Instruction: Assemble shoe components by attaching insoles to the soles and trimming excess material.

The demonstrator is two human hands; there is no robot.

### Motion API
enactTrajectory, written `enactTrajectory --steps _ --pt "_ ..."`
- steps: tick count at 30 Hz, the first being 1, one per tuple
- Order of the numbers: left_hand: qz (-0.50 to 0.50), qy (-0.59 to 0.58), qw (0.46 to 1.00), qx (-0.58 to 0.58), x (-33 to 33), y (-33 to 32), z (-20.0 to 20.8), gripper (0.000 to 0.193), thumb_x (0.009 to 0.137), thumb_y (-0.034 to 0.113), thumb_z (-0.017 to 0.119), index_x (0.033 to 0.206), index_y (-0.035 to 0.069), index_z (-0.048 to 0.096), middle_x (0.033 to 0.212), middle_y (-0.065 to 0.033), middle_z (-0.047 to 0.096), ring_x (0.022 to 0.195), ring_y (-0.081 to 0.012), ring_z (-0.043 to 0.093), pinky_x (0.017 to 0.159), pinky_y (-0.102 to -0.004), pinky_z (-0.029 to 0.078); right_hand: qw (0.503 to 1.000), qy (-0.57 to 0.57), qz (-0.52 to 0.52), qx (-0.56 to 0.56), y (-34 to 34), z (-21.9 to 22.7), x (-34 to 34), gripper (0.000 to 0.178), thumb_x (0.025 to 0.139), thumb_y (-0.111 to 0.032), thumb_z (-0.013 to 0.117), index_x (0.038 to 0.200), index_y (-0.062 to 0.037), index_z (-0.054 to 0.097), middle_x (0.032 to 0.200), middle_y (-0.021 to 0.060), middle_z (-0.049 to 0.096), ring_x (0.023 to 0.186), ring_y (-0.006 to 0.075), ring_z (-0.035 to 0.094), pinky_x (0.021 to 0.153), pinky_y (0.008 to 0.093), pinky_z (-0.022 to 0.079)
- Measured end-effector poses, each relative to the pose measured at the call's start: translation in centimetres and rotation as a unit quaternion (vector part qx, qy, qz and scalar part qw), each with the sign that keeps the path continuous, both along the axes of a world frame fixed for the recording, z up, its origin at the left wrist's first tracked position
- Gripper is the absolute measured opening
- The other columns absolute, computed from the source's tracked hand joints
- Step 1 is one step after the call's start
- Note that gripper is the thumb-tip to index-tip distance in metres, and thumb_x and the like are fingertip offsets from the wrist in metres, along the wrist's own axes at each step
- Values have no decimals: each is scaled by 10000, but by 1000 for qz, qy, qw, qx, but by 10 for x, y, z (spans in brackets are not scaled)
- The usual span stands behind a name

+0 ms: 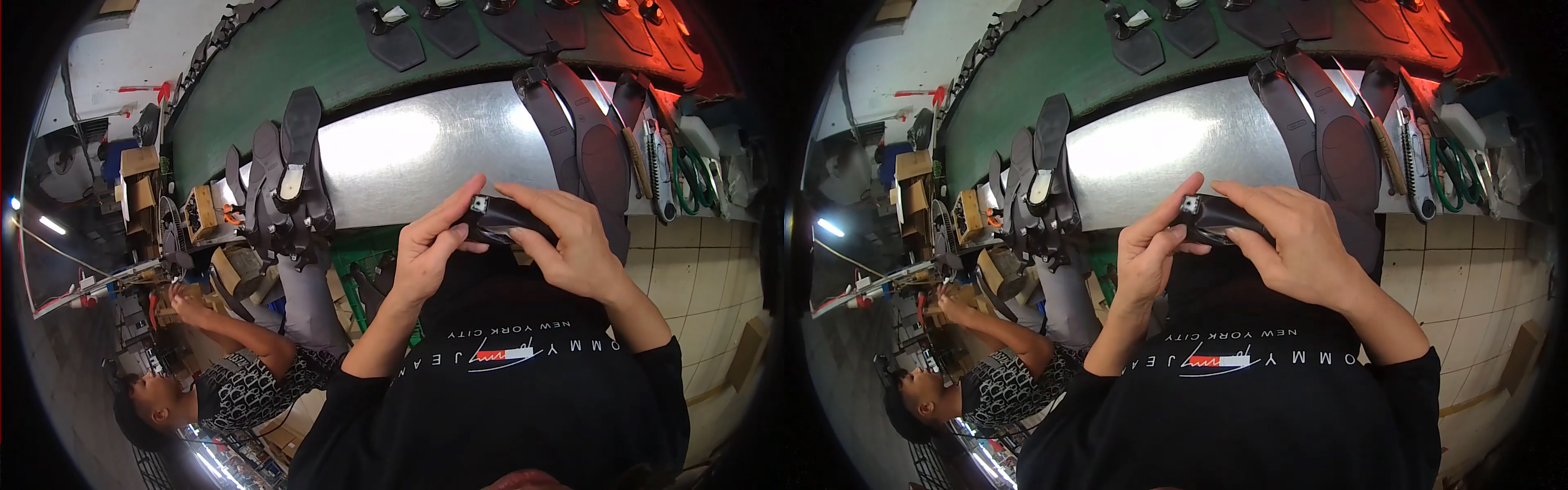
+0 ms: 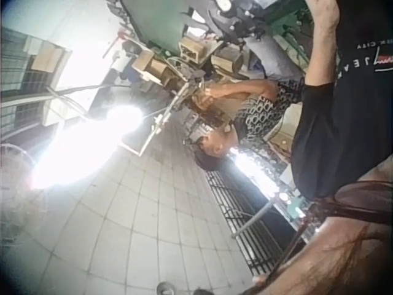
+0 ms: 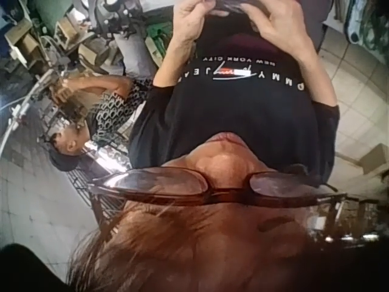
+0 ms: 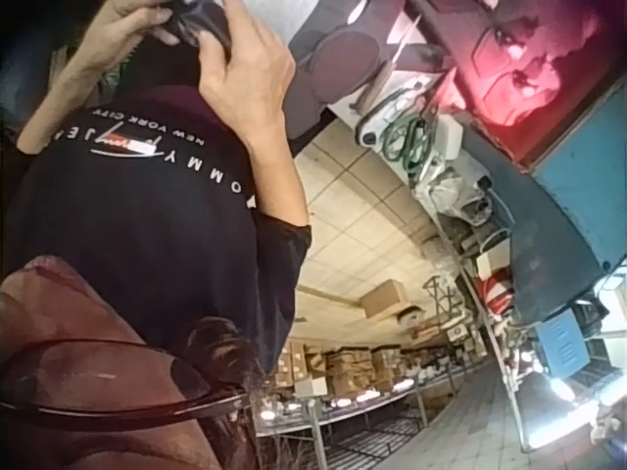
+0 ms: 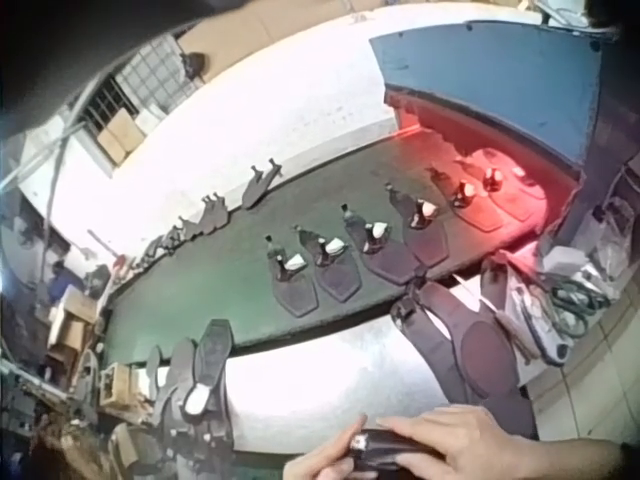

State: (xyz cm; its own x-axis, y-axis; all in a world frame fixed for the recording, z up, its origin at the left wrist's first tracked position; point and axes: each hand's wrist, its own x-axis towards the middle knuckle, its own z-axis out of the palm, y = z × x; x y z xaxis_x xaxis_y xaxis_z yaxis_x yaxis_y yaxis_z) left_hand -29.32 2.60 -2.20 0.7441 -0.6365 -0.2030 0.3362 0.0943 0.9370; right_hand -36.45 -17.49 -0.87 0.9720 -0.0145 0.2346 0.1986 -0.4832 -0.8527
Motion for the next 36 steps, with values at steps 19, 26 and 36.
enactTrajectory --steps 19,26,36 --pt "49 81 993 64 4 -5 2 418 797 -101 525 1200 -12 592 1169 -122 625 887 -129 648 629 -206 560 995 21 94 9 -5 -9 2 259 653 -139 753 897 -127 668 817 62 539 744 255 563 653 367 430" --pt "79 35 994 61 1 -11 2 404 781 -107 528 1166 -20 613 1153 -121 634 868 -120 647 626 -197 556 999 9 43 6 3 -17 1 249 632 -153 771 840 -127 637 800 45 527 721 249 556 637 354 422" --pt "62 184 981 -7 5 -9 19 479 852 -46 484 1324 32 488 1303 -177 527 932 -144 637 623 -221 578 987 -145 -9 -63 8 -21 -6 232 631 -180 768 837 -148 667 804 58 541 667 225 547 592 336 401"
